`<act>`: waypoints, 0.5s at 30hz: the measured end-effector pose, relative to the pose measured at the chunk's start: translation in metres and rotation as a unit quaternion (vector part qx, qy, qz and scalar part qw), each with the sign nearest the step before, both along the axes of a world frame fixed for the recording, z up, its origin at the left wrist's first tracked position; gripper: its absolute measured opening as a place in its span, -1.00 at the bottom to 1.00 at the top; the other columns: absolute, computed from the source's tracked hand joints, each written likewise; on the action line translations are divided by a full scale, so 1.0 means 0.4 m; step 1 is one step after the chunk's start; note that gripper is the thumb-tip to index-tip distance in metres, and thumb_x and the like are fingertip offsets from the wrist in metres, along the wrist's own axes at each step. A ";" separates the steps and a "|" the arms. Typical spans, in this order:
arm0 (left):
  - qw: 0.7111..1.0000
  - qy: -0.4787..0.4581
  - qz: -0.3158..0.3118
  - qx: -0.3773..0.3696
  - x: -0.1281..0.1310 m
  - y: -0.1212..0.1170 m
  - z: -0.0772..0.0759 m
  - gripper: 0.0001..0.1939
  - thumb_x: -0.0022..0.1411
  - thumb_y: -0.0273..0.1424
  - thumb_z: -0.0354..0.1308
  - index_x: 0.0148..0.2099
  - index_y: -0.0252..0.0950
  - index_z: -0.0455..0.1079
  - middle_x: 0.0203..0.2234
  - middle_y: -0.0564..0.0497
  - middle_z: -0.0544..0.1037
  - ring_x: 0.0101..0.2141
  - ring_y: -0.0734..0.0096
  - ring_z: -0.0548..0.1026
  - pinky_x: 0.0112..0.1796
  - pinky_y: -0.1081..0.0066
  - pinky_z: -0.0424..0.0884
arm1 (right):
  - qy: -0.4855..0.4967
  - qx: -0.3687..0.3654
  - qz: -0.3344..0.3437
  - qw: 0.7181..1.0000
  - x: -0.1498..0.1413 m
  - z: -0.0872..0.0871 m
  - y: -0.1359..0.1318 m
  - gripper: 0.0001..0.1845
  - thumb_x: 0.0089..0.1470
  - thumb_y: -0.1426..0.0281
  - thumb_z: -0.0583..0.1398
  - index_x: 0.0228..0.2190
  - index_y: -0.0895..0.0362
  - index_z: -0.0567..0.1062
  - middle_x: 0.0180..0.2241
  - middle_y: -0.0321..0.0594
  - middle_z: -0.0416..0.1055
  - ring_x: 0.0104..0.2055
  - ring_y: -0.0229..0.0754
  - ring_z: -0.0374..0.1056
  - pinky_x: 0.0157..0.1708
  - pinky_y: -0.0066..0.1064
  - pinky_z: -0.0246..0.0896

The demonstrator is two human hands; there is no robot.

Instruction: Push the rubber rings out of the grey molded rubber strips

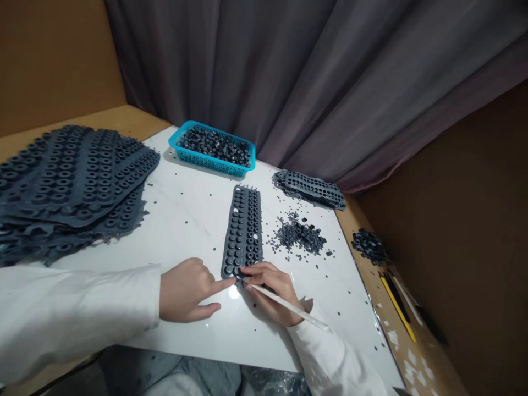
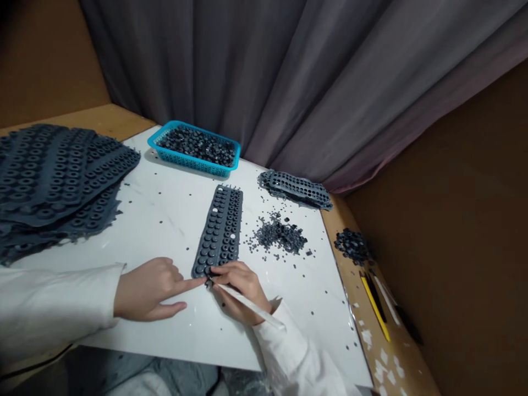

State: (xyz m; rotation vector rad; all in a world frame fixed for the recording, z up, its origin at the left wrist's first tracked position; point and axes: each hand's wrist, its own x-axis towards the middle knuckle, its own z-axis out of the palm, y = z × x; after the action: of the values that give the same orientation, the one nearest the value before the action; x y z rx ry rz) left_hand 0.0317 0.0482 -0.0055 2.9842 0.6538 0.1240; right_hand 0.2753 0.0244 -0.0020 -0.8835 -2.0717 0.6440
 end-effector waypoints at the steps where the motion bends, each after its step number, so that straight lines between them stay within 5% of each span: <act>1: 1.000 -0.001 -0.001 0.000 0.000 0.000 -0.002 -0.51 0.23 -0.24 0.07 0.18 -0.27 0.26 -0.55 -0.02 0.53 -0.55 0.18 0.47 -0.48 0.27 0.26 | 0.007 -0.006 -0.005 1.000 0.000 -0.001 -0.001 -0.92 0.10 0.47 0.18 -0.34 0.09 0.49 -0.20 -0.06 0.55 -0.17 -0.12 0.46 -0.17 -0.24 0.41; 8: 1.000 0.001 -0.014 -0.012 0.000 0.006 -0.006 -0.51 0.24 -0.25 0.06 0.18 -0.30 0.26 -0.55 -0.04 0.53 -0.55 0.16 0.47 -0.47 0.26 0.28 | -0.037 0.014 0.009 0.999 0.004 -0.009 0.001 -0.90 0.11 0.49 0.19 -0.30 0.09 0.48 -0.15 -0.06 0.53 -0.12 -0.12 0.45 -0.14 -0.23 0.41; 15: 0.999 -0.033 -0.024 -0.024 -0.005 0.010 -0.019 -0.54 0.28 -0.24 -0.01 0.17 -0.31 0.26 -0.55 -0.06 0.52 -0.55 0.19 0.46 -0.45 0.27 0.28 | -0.187 0.170 0.060 0.966 0.008 -0.015 0.026 -0.88 0.18 0.50 0.14 -0.26 0.08 0.44 0.00 -0.05 0.45 -0.03 -0.09 0.42 -0.14 -0.21 0.41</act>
State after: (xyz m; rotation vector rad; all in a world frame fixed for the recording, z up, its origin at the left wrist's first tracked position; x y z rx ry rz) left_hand 0.0298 0.0520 -0.0130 2.9329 0.5684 0.1996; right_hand 0.2786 0.0347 -0.0082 -0.7225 -2.4926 0.1743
